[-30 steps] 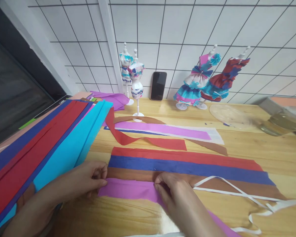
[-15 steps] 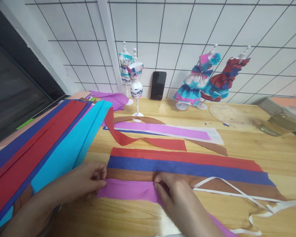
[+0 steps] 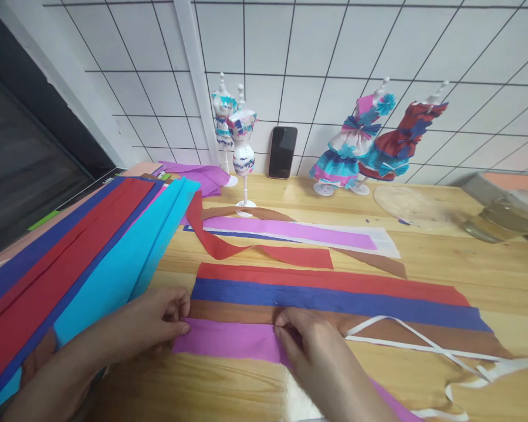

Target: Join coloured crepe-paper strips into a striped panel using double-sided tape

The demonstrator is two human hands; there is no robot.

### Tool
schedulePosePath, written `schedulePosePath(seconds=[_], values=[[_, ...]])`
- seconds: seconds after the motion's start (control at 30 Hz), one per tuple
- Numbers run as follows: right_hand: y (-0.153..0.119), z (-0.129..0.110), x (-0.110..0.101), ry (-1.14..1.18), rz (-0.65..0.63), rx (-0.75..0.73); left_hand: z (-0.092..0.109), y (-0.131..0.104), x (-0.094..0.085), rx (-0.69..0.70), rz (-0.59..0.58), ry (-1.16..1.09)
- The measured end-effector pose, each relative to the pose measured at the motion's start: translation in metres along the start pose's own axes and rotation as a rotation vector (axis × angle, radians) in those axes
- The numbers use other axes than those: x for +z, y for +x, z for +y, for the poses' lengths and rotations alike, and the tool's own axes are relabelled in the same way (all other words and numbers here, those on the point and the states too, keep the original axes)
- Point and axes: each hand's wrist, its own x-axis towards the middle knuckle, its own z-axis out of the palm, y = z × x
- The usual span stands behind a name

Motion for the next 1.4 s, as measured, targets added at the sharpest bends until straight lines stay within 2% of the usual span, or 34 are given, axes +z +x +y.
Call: schedulePosePath(seconds=[0.5,0.7,1.0,1.23,1.4], values=[[0.0002,0.0006,0.0007,-0.017,0.005,0.003,0.0030,-0.0008,-0.0005,-0.009,0.033,0.003],[0.0004,0.0014,0.0003,-0.022,0.004,0.003,0.0022,-0.0004,-0.0022,0.046,0.057,0.050],[0.0011,0.0014,-0.0012,0.003,-0.013,-0.018,0.0004,0.0001,-0.0003,0.008,0.007,0.006],[0.0019,0.0038,0.0006,-0.005,-0.008,-0.013,0.0005,0.0002,-0.0004,0.006,0.029,0.037],[0.0021,0.0020,0.0005,-0.005,-0.006,-0.014,0.0035,-0.0011,-0.0004,-0.033,-0.011,-0.009]])
